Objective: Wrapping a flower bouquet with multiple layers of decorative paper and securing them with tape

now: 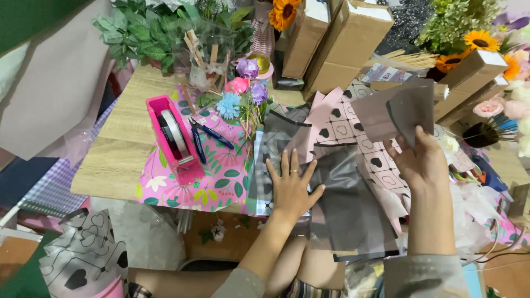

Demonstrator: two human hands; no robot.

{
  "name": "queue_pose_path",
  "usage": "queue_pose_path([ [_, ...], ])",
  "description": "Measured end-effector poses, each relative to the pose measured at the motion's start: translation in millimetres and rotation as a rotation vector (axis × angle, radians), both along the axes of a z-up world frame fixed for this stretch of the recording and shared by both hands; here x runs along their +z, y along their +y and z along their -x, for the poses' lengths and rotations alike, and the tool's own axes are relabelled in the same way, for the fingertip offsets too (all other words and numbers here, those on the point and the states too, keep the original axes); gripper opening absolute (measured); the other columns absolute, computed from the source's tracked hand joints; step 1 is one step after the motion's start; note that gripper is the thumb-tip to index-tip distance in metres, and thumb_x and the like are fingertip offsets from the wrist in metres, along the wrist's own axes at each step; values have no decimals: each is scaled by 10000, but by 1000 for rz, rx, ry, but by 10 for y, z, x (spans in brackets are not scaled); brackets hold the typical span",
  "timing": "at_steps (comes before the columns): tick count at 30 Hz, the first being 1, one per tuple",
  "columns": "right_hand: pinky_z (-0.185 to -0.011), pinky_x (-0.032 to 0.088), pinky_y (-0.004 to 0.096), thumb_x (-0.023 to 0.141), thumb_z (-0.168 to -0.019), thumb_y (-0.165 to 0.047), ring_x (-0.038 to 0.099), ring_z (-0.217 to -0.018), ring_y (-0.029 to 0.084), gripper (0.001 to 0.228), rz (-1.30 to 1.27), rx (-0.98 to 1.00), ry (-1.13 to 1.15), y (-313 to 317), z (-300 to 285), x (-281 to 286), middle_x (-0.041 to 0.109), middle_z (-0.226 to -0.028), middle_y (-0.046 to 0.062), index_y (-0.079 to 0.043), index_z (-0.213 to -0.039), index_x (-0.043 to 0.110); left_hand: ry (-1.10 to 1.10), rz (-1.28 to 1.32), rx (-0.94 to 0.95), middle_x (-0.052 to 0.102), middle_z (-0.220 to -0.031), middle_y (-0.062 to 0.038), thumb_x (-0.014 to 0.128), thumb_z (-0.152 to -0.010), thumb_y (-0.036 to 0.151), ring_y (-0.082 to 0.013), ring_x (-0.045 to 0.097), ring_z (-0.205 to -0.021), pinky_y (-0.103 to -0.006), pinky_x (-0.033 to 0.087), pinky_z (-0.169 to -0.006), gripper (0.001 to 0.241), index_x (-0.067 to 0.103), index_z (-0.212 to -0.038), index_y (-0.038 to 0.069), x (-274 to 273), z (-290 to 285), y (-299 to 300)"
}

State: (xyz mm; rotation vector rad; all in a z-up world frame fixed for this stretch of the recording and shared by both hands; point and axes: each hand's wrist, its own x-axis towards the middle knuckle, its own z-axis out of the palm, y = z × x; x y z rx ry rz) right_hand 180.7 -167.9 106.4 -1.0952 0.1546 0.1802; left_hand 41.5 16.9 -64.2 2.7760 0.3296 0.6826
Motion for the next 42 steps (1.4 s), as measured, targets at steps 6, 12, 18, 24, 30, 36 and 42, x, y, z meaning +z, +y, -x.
queue_pose_path([
  [6,-764,506,248,739,-856,-187,612,-946,136,288,145,238,-355,-215,618,-71,653,-1079,11,-167,-1116,618,-229,357,-129,325,-1606,-297,556,-973,483,-461,171,-1540,-746,36,-1156,609,515,-1475,142,378,208,146],
  [12,-899,422,320,687,-876,-344,581,-957,193,350,395,393,-624,-353,1227,-617,642,-1035,68,-54,-1072,692,-337,997,-209,771,-1178,-89,228,-1084,303,-258,683,-1119,-368,419,-1041,576,756,-1133,76,735,765,307],
  [18,-884,454,241,652,-854,-335,634,-979,168,417,442,409,-742,-418,1245,-1136,684,-1072,99,5,-1085,720,31,1198,-93,731,-1287,-118,185,-1044,444,-294,652,-1250,-392,436,-1066,653,742,-1193,139,578,742,483],
  [24,-715,369,178,514,-642,-123,575,-789,101,422,451,224,-708,-558,1338,-1321,696,-987,83,-24,-1003,708,525,1456,-371,414,-1613,-80,65,-832,702,-94,147,-1588,-391,-194,-1255,972,200,-1627,160,1283,996,572],
  [30,-877,478,262,536,-766,-252,669,-915,178,345,624,200,-897,-349,1652,-1303,738,-952,100,-47,-950,744,412,1760,-47,554,-1506,51,605,-733,615,-73,510,-1402,-267,369,-1172,799,575,-1432,228,1181,1196,494],
  [36,-1341,243,700,571,-1011,-198,644,-1263,378,252,355,424,-1025,165,2006,-1048,744,-1043,167,7,-1027,715,-201,2237,-494,724,-1156,-71,759,-830,199,-171,694,-987,-319,535,-873,583,587,-1373,76,722,1603,491],
  [42,-1280,310,578,601,-834,-106,460,-1490,420,520,625,712,-1019,178,2043,-799,677,-1384,151,25,-1337,627,-310,1984,-263,730,-1212,-47,644,-957,172,-125,638,-1151,-293,464,-1053,345,676,-1283,65,747,1955,612],
])
